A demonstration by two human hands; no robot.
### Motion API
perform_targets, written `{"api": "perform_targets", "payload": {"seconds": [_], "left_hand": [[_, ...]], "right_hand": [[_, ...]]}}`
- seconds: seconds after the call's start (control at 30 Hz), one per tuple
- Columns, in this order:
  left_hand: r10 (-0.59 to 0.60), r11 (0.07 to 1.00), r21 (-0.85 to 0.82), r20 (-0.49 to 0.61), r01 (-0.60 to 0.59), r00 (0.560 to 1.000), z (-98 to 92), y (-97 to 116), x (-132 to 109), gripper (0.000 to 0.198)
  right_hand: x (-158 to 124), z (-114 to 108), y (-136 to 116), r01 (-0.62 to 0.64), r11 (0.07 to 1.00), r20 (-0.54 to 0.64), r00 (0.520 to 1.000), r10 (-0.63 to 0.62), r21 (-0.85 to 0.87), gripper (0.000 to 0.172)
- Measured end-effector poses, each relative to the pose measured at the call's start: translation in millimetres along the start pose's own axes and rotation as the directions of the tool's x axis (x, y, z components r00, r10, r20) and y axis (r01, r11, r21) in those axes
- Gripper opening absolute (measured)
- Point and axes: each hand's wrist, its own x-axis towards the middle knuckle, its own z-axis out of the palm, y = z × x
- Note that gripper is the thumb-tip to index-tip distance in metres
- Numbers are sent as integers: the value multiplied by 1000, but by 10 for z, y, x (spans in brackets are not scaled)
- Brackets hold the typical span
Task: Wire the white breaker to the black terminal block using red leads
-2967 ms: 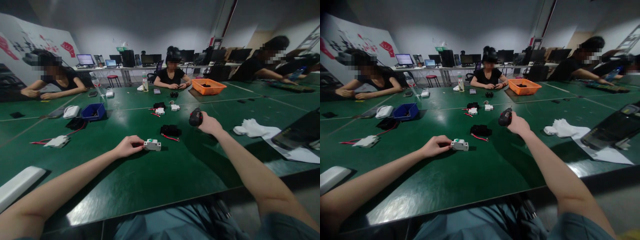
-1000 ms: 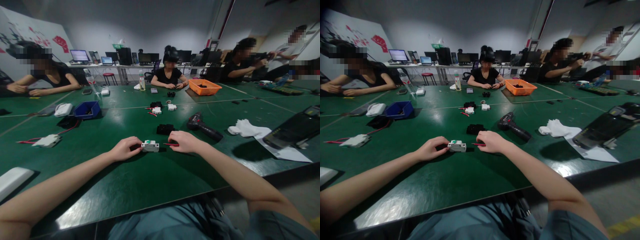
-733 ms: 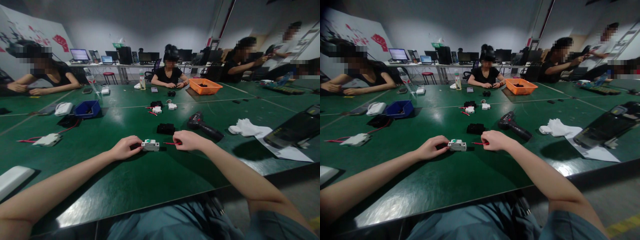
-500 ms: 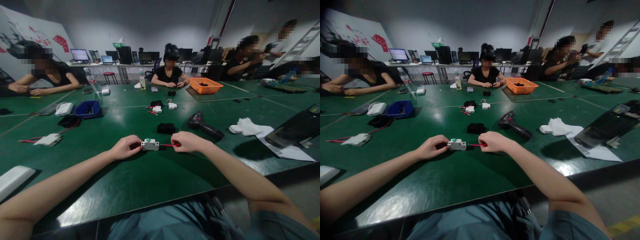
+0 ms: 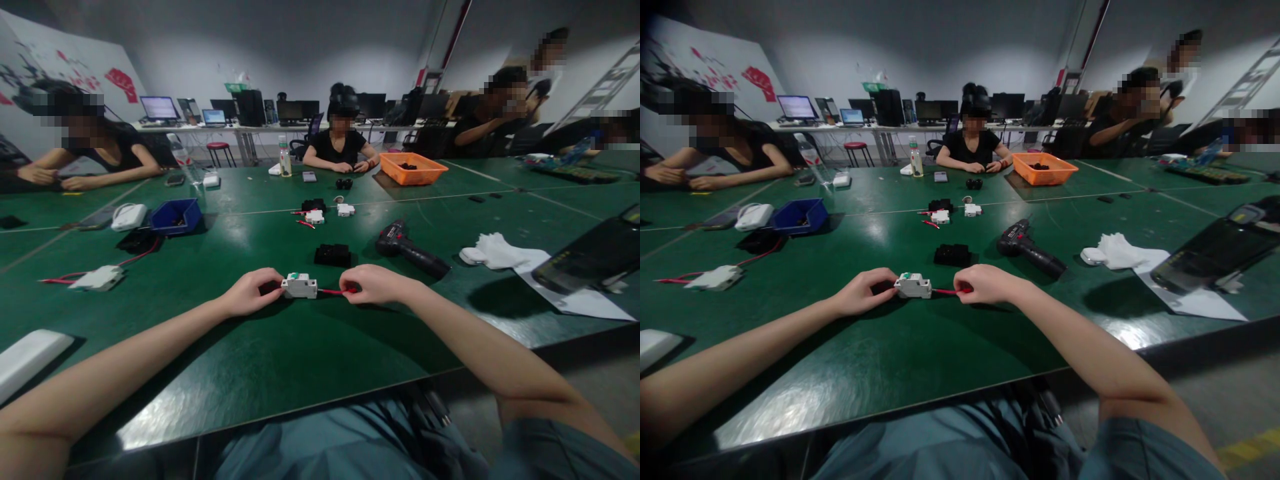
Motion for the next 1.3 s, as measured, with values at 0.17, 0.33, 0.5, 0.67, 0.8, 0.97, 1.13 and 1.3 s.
{"api": "perform_targets", "payload": {"seconds": [0.17, 0.33, 0.5, 0.67, 0.8, 0.97, 1.13, 1.3], "left_hand": [[-51, 997, -58, 20, 52, 999, -15, -5, 18, 27], [-72, 994, -80, 20, 74, 997, -18, 6, 19, 28], [-74, 993, -90, 22, 76, 997, -14, 3, 18, 27], [-80, 993, -83, 22, 82, 997, -16, 4, 21, 26], [-68, 994, -85, 22, 70, 997, -15, 0, 19, 26], [-48, 996, -76, 20, 49, 999, -14, -9, 13, 27], [-20, 999, -38, 4, 20, 1000, -9, 0, 5, 26], [12, 999, 32, -10, -11, 1000, 8, -10, -11, 24]], "right_hand": [[3, 4, -6, 13, 999, -18, 1000, -13, 30, 10], [22, 37, 12, 13, 999, -17, 1000, -13, 35, 10], [16, 47, 54, 23, 998, -61, 998, -19, 53, 11], [16, 43, 37, 26, 998, -71, 997, -22, 54, 10], [32, 59, -6, 28, 997, -42, 999, -25, 67, 9], [29, 53, -39, 27, 998, -62, 998, -23, 64, 9], [20, 58, -7, 44, 999, -107, 993, -42, 12, 8], [32, 84, 38, 99, 994, -132, 986, -104, -44, 16]]}}
